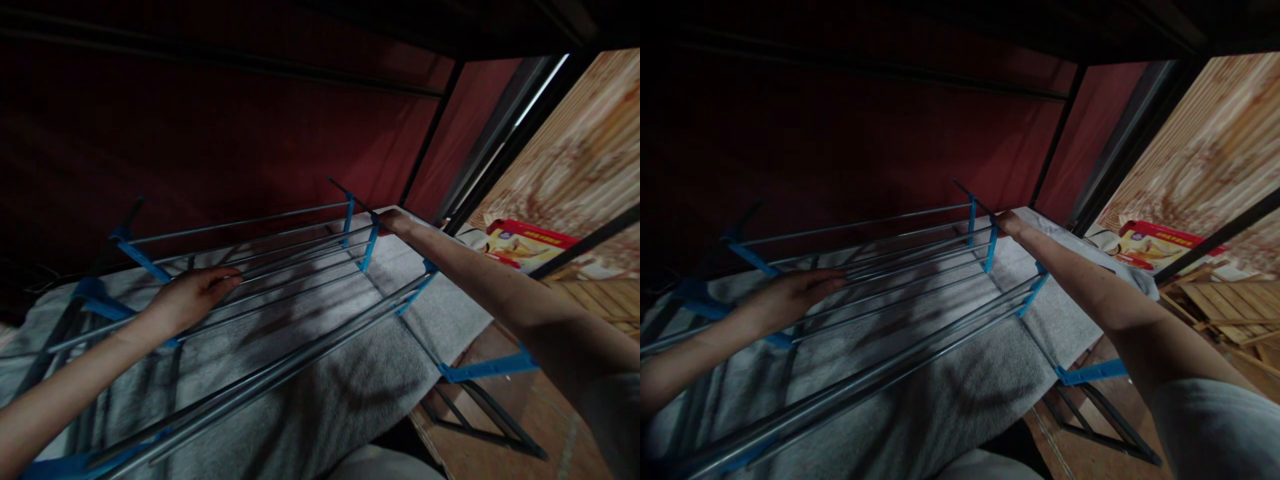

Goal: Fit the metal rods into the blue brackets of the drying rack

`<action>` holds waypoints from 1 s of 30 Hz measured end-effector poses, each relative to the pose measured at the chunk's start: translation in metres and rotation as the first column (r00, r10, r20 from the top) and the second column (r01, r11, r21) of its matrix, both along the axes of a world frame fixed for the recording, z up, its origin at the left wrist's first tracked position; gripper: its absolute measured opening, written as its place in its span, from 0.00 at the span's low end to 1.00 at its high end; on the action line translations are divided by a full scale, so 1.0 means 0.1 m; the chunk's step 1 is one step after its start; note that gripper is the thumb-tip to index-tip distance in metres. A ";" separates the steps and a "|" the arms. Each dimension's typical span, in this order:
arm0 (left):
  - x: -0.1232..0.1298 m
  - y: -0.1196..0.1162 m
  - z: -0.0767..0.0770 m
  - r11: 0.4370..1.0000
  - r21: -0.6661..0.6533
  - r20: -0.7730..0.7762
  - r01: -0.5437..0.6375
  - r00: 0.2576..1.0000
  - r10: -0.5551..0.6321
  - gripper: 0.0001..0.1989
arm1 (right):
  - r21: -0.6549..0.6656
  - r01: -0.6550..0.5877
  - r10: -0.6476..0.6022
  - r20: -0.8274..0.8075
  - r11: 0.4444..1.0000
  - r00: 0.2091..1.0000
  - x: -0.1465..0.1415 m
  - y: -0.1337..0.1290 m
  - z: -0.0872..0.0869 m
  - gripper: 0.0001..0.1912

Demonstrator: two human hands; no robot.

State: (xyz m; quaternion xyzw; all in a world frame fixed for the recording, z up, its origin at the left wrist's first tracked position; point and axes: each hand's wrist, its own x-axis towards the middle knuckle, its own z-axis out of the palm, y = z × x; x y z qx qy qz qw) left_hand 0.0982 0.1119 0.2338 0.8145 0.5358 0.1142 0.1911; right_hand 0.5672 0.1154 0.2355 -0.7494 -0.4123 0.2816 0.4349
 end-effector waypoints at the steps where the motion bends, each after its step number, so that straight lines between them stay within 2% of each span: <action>1: -0.01 0.02 -0.02 1.000 0.000 -0.013 0.016 1.000 -0.016 0.32 | 0.003 -0.003 0.003 0.007 1.000 1.000 -0.01 0.00 0.00 0.06; 7: -0.05 0.08 -0.10 0.999 0.016 -0.129 0.031 0.991 -0.028 0.32 | -0.049 -0.023 0.030 0.147 0.999 0.989 -0.01 0.03 -0.04 0.07; 12: -0.05 0.08 -0.12 0.995 0.067 -0.146 0.069 0.988 -0.059 0.30 | -0.084 -0.072 0.097 0.339 0.994 0.936 -0.04 0.02 0.01 0.05; 14: -0.05 0.09 -0.12 0.994 0.074 -0.116 0.083 0.990 -0.074 0.30 | -0.044 -0.090 0.100 0.433 0.995 0.896 -0.20 0.00 0.03 0.13; 16: -0.04 0.10 -0.11 0.992 0.079 -0.079 0.097 0.993 -0.091 0.29 | 0.016 -0.212 0.166 0.563 0.977 0.810 -0.49 -0.06 0.02 0.23; 17: -0.04 0.09 -0.10 0.991 0.083 -0.066 0.102 0.993 -0.097 0.29 | 0.024 -0.345 0.247 0.653 0.938 0.716 -0.68 -0.09 0.01 0.25; 18: -0.03 0.09 -0.08 0.991 0.085 -0.058 0.104 0.993 -0.100 0.29 | 0.001 -0.506 0.345 0.731 0.863 0.589 -0.90 -0.14 -0.01 0.24; 19: -0.02 0.08 -0.06 0.991 0.085 -0.052 0.105 0.994 -0.100 0.28 | -0.056 -0.649 0.444 0.773 0.759 0.453 -1.12 -0.19 -0.03 0.23; 21: 0.01 0.05 -0.03 0.990 0.078 -0.042 0.115 0.993 -0.112 0.27 | -0.158 -0.807 0.539 0.813 0.569 0.221 -1.57 -0.27 -0.08 0.23; 22: 0.02 0.04 -0.01 0.989 0.071 -0.039 0.127 0.991 -0.125 0.26 | -0.182 -0.840 0.549 0.821 0.511 0.156 -1.76 -0.30 -0.10 0.24; 24: 0.03 0.00 0.00 0.986 0.068 -0.031 0.151 0.988 -0.149 0.26 | -0.186 -0.865 0.546 0.830 0.465 0.115 -2.05 -0.31 -0.14 0.23; 27: -0.03 -0.03 0.04 0.984 0.071 0.026 0.162 0.986 -0.164 0.26 | -0.163 -0.875 0.536 0.835 0.456 0.124 -2.25 -0.21 -0.20 0.22; 29: -0.18 -0.02 0.11 0.991 0.073 0.121 0.108 0.986 -0.117 0.25 | -0.155 -0.879 0.528 0.840 0.451 0.123 -2.27 -0.12 -0.24 0.24; 30: -0.30 -0.01 0.15 0.995 0.089 0.179 0.034 0.983 -0.049 0.25 | -0.152 -0.881 0.525 0.843 0.448 0.121 -2.26 -0.09 -0.26 0.24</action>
